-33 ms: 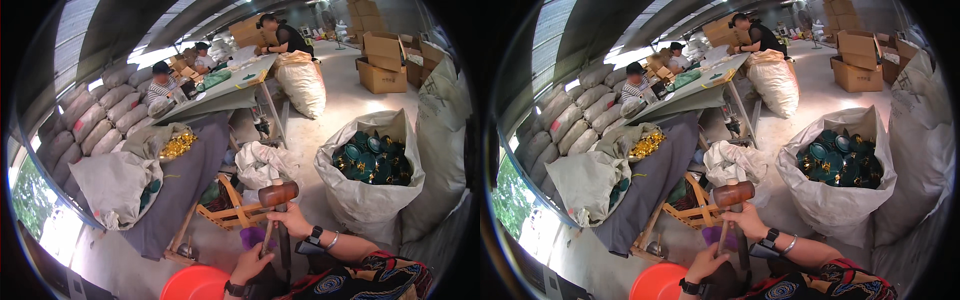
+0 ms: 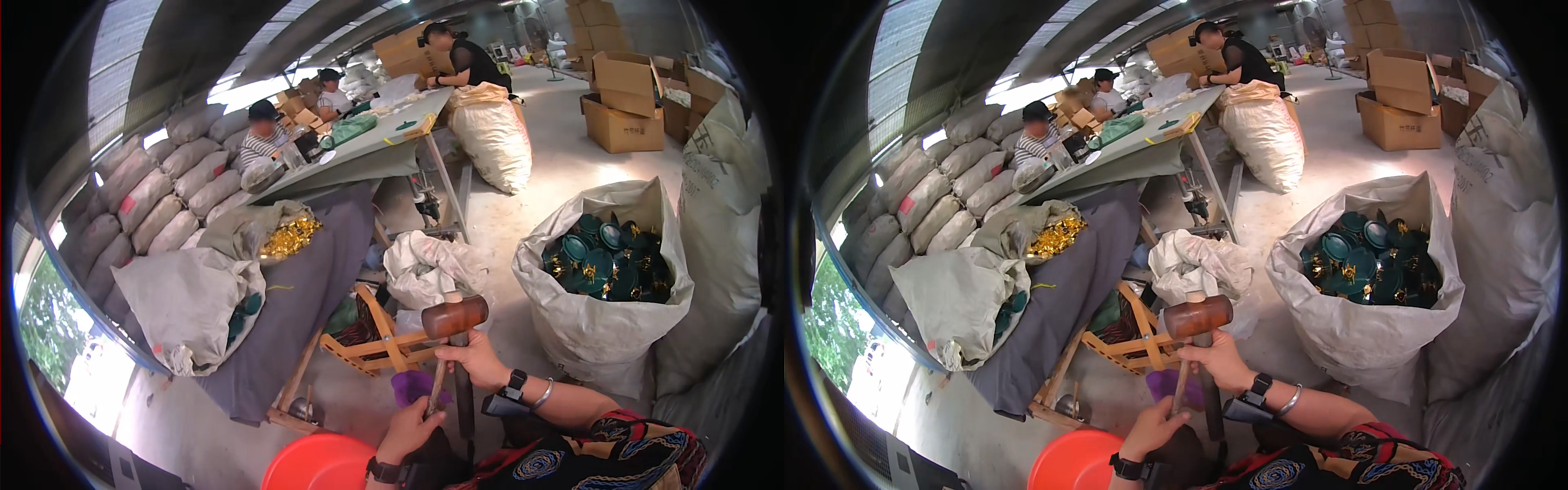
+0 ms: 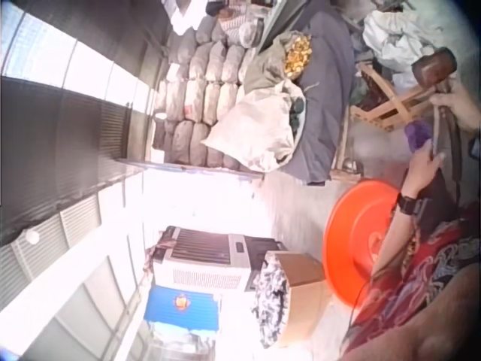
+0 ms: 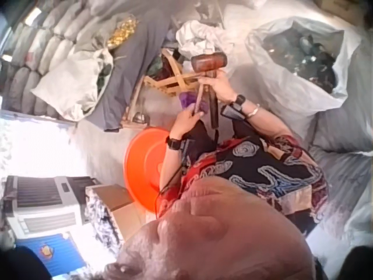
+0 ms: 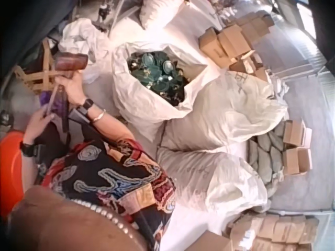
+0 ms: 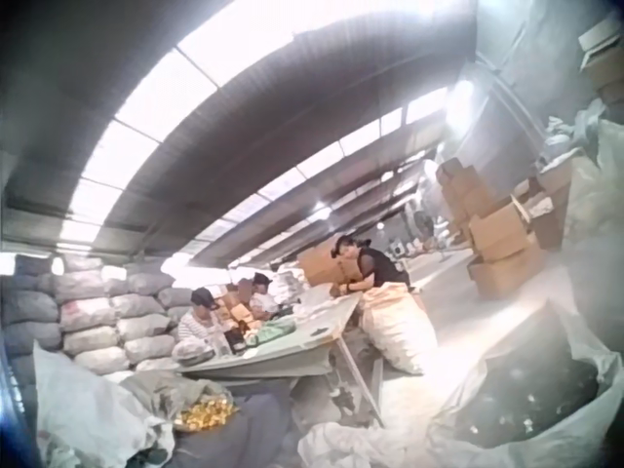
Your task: Assembling plastic components by hammering a gold insert into a green base using a mallet and jig.
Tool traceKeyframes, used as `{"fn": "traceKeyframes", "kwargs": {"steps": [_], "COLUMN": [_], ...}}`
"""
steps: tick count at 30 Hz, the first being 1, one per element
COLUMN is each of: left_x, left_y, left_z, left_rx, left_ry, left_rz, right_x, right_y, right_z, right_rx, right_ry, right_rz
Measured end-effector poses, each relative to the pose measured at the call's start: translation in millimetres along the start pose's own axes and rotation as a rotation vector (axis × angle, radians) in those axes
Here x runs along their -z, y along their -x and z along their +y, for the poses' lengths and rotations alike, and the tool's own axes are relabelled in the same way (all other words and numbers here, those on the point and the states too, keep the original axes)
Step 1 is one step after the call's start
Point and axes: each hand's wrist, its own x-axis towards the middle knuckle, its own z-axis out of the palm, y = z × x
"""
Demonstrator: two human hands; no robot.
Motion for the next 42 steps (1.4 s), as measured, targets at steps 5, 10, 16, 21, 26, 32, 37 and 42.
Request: {"fn": "traceKeyframes", "kwargs": {"steps": [5, 10, 16, 21, 26, 32, 37, 42], "left_x": [-9.0, -8.7, -13.9, -12.0, -11.5, -16.4, -16.6, -19.6], "left_y": [-1.4, -2.0, -4.2, -3.9, 5.9, -3.3, 0.1, -1.9], "left_z": [-12.1, -12.7, -18.7, -23.5, -18.0, -36.6, -36.7, -30.4], "left_rx": [-0.013, 0.054, 0.02, 0.034, 0.035, 0.014, 0.033, 0.047], "left_ry": [0.418, 0.531, 0.484, 0.437, 0.701, 0.632, 0.589, 0.658], "left_rz": [0.038, 0.075, 0.092, 0.079, 0.463, 0.39, 0.338, 0.291], "right_x": [-4.0, 4.9, 9.1, 8.5, 6.5, 20.0, -10.0, -3.8], "right_y": [4.7, 0.2, 2.8, -1.2, -11.4, -89.2, -126.2, -123.2], "right_z": [-2.1, 1.1, -2.2, -6.3, -3.6, -32.1, -48.0, -34.6], "right_rx": [0.043, 0.025, 0.009, -0.132, 0.058, 0.55, 0.767, 0.812], "right_ry": [0.001, 0.051, 0.129, 0.158, 0.101, 0.446, 0.722, 0.708], "right_rz": [0.017, -0.008, -0.033, -0.115, 0.145, 0.497, 0.706, 0.648]}}
